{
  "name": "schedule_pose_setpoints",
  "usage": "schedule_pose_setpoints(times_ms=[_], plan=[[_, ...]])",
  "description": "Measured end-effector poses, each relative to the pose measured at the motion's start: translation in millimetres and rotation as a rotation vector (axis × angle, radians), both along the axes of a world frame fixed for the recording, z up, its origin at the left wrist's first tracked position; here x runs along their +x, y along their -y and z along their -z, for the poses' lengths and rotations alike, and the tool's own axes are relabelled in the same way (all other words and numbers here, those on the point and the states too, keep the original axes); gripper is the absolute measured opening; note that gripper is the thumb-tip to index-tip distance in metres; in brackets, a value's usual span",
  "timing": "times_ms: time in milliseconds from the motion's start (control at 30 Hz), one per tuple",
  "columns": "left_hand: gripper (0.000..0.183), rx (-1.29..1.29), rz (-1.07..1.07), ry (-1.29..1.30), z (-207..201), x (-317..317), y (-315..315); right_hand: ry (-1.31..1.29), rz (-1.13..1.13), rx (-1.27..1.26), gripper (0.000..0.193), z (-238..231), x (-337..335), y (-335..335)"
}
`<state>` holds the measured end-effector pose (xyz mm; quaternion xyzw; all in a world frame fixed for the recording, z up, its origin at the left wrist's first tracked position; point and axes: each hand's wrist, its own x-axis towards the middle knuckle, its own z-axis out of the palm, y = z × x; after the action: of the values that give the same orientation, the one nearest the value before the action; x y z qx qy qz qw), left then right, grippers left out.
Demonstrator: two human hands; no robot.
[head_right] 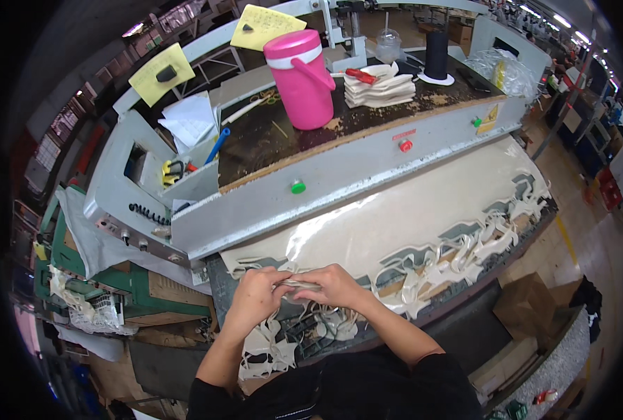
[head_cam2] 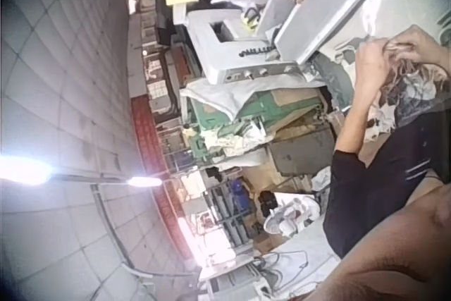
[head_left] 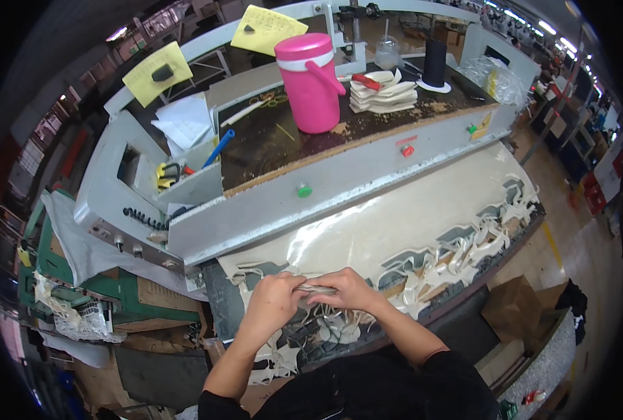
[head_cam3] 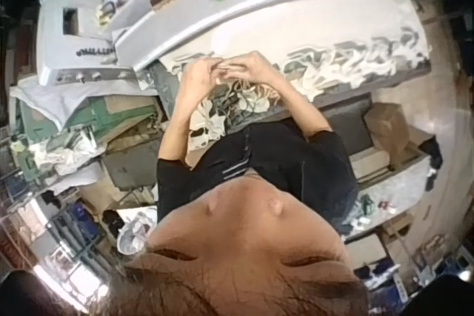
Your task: Placing a cutting die on a sheet of material and operating a press to cut out shoe parts.
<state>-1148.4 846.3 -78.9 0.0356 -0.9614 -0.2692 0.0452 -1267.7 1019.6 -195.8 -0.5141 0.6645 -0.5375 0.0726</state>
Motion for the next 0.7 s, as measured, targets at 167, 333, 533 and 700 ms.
schedule_pose_setpoints(times_ms=[167,333,533,700], plan=[[0.018,-0.208,-0.114,-0.044,-41,-41,-3,0.063,0.207,-0.300,0.053,-43,-121,31],[0.017,-0.387,-0.216,-0.054,-89,-91,-21,-0.176,0.809,-0.281,0.100,-101,-266,96],[0.022,-0.378,-0.220,0.040,-138,-151,-28,-0.034,0.690,0.016,0.100,-130,-334,131],[0.019,-0.096,-0.133,0.131,-166,-223,-26,0.420,0.007,0.038,0.072,-131,-358,91]])
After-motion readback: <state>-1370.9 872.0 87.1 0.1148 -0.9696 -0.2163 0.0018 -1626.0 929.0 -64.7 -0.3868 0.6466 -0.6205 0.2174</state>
